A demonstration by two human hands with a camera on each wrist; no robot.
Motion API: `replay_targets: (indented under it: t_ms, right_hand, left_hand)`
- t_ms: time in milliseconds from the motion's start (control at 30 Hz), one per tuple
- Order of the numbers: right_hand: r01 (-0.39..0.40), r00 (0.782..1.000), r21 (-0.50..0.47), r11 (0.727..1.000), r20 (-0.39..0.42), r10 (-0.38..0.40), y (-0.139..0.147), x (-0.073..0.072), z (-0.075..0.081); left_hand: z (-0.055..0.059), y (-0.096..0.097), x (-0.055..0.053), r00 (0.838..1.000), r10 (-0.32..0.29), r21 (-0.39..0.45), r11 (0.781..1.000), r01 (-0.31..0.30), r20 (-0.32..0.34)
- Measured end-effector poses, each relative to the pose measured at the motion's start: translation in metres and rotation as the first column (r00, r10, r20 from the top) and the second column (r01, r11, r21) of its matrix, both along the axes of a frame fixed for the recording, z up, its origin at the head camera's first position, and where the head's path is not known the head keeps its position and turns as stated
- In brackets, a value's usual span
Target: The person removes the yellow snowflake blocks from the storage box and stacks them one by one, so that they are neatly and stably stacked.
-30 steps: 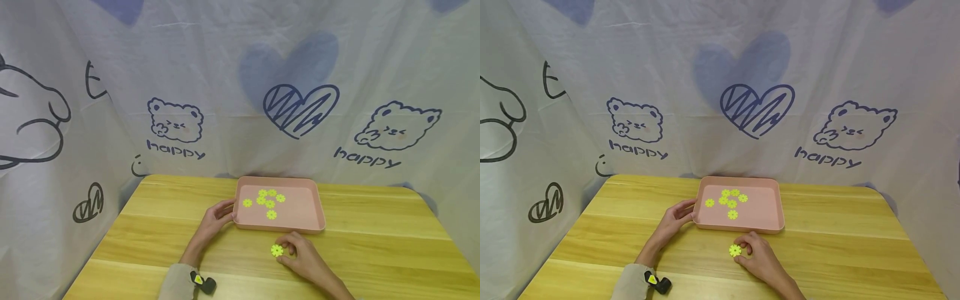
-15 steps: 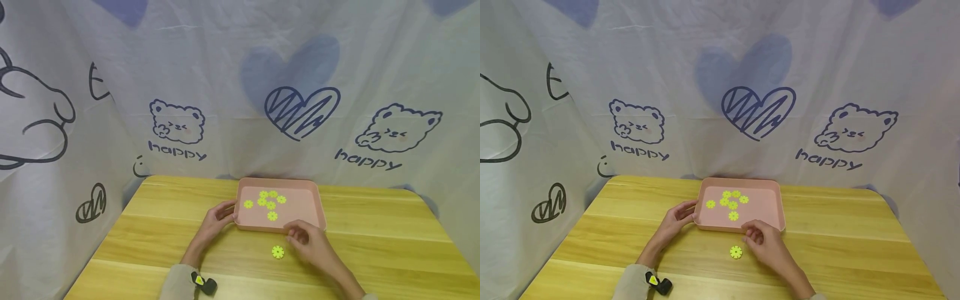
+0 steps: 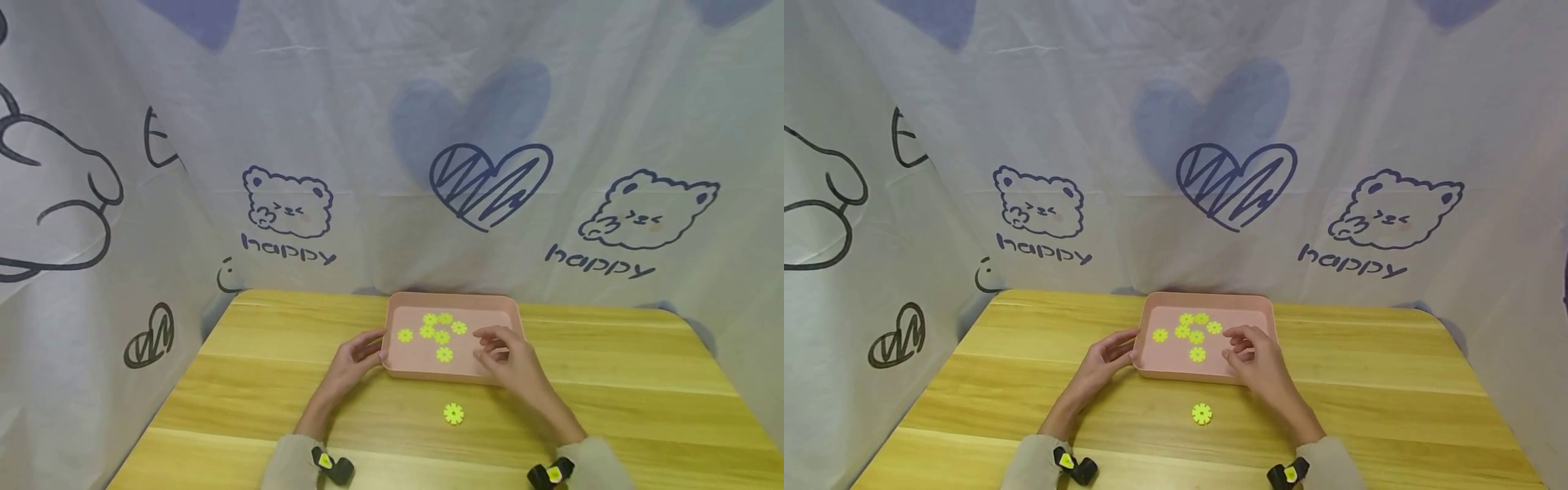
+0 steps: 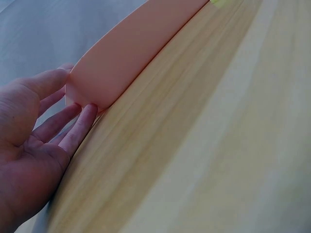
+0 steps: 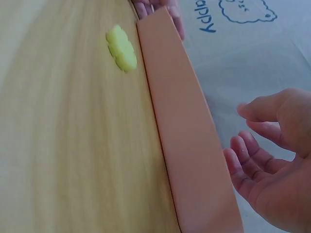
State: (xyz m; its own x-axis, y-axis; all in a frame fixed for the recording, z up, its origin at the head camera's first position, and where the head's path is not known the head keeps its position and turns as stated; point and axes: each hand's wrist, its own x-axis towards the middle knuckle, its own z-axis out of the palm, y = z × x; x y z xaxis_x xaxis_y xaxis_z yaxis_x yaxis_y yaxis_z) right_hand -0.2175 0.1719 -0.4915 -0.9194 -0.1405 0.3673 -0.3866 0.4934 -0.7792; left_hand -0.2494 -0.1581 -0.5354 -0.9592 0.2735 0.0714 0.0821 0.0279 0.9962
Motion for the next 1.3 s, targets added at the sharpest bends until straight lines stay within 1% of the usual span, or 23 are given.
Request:
replay_targets:
  t_ms: [233,400,633,800,900,1033,1133,1300]
  right_hand:
    - [0.027,0.999,0.016,1.000,0.044,-0.028,0.000,-0.021,-0.006]
    - [0.053,0.995,0.035,0.998,0.084,-0.056,-0.002,-0.035,-0.012]
    - [0.066,0.990,0.087,0.994,0.115,-0.076,-0.007,-0.052,-0.016]
    - [0.076,0.978,0.149,0.986,0.182,-0.103,-0.008,-0.059,-0.020]
    - [0.075,0.970,0.154,0.985,0.218,-0.108,-0.009,-0.064,-0.023]
    - [0.068,0.970,0.158,0.985,0.220,-0.102,-0.010,-0.068,-0.028]
    - [0.063,0.973,0.188,0.980,0.209,-0.102,-0.012,-0.070,-0.030]
    - [0.072,0.968,0.235,0.969,0.216,-0.125,-0.017,-0.072,-0.031]
  left_hand:
    - [-0.002,-0.001,-0.001,1.000,0.001,0.006,1.000,-0.001,-0.007]
    - [-0.002,0.000,-0.001,1.000,0.000,-0.007,1.000,0.000,-0.019]
    - [-0.003,-0.001,-0.002,1.000,0.002,-0.005,1.000,-0.002,-0.021]
    - [-0.003,0.000,-0.001,1.000,0.006,-0.008,1.000,-0.006,-0.028]
    - [-0.003,0.001,-0.001,0.999,0.006,-0.014,1.000,-0.007,-0.032]
    - [-0.003,0.001,0.000,0.999,0.006,-0.018,1.000,-0.007,-0.037]
    - [-0.003,0.001,0.000,0.999,0.011,-0.019,1.000,-0.011,-0.033]
    - [-0.004,0.001,0.000,0.999,0.013,-0.017,1.000,-0.013,-0.029]
